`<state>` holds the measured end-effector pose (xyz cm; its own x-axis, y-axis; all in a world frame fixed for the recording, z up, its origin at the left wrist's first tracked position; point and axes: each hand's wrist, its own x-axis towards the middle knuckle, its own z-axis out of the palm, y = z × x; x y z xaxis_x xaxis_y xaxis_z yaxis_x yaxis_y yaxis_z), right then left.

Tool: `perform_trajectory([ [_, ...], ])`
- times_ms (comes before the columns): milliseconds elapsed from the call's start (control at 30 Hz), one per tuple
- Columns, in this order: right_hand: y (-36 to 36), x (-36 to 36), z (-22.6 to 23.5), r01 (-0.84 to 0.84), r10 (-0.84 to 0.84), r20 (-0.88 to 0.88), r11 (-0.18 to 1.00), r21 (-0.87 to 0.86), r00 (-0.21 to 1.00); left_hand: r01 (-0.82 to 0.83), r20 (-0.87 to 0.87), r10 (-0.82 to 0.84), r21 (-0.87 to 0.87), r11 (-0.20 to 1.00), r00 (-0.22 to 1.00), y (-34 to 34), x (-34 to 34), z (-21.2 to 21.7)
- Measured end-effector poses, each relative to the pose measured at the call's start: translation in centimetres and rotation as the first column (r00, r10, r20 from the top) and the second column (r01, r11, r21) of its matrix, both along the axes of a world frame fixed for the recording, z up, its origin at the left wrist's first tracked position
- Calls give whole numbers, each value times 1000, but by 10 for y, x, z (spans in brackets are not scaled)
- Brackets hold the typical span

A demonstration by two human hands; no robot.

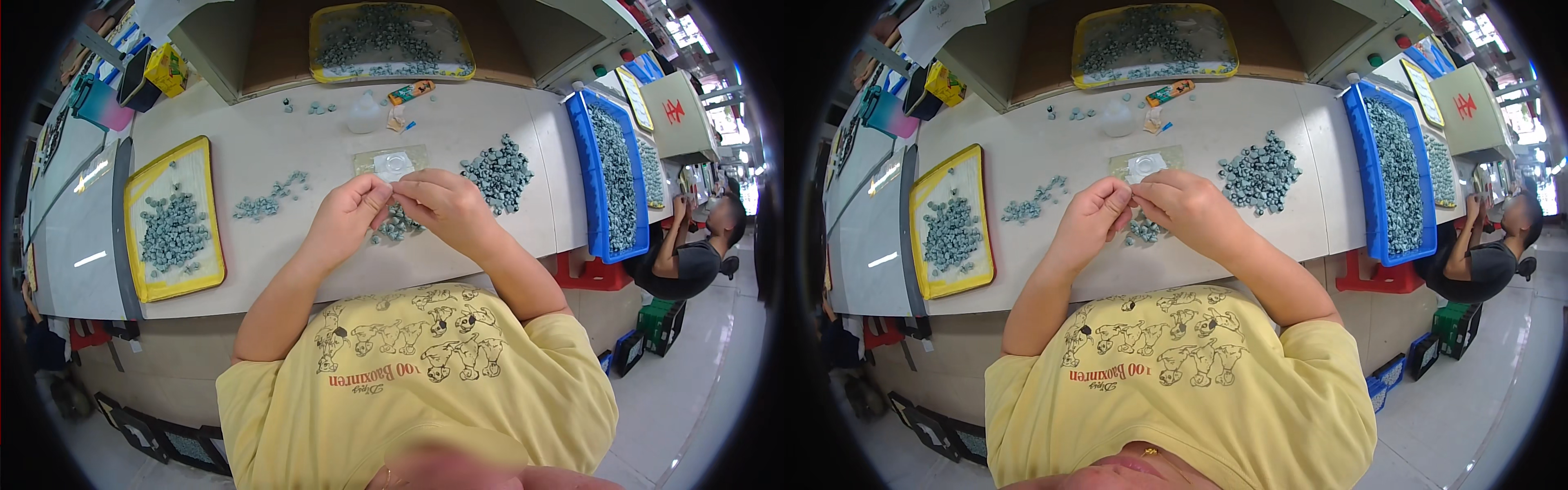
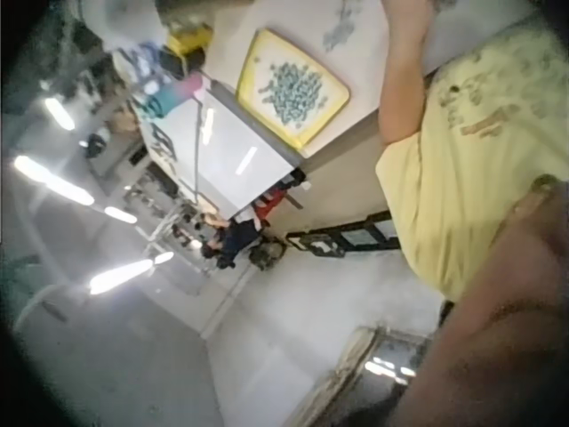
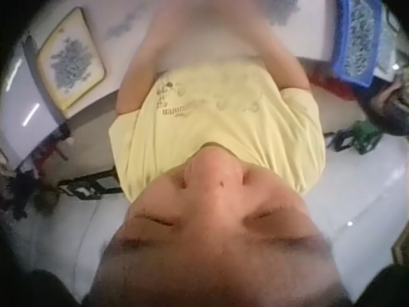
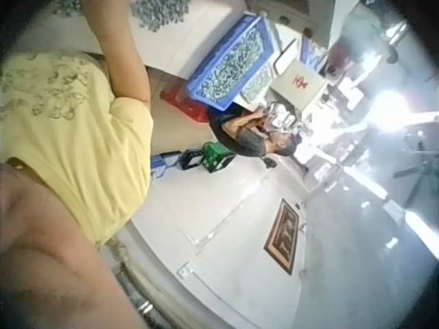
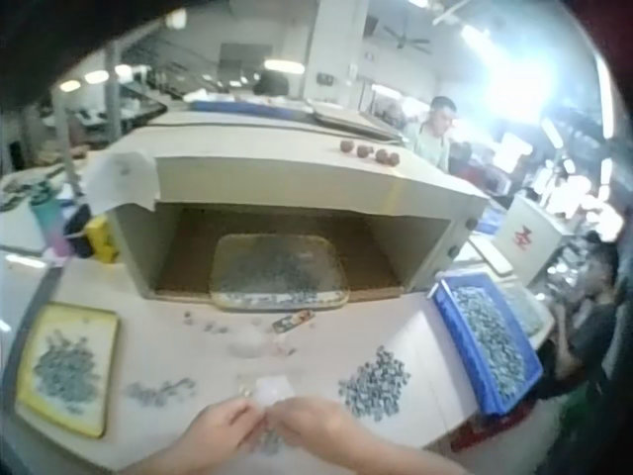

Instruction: The person assembles small components by attaching rings onto them by hand. The person then opens a small beverage carton and handles a wireless earbud charging case.

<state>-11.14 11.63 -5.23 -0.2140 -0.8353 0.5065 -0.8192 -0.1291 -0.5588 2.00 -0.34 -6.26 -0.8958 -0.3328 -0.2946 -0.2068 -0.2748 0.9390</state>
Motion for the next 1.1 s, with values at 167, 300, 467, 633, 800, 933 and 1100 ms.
perform_trajectory([
  [167,3,-1,0,-24,21,-162,1000,-15,987,2,50,0,-45,999,999,1,2,1],
  [300,5,-3,-4,-58,50,-231,998,-28,972,0,48,5,-97,995,999,2,4,-8],
  [467,5,-20,-9,-42,35,-329,999,-12,944,-44,81,40,48,998,996,-2,7,-13],
  [633,-1,-29,-16,13,-8,-459,1000,7,888,-140,-7,145,218,966,989,-1,6,-15],
  [800,-6,-27,-22,8,13,-489,999,40,872,-155,2,155,68,986,988,-7,9,-8],
  [933,-8,-25,-24,6,27,-503,998,63,864,-222,-25,224,58,973,974,-5,8,-10],
  [1100,-11,-23,-25,5,32,-514,997,71,857,-185,10,185,68,980,983,-10,11,-8],
])
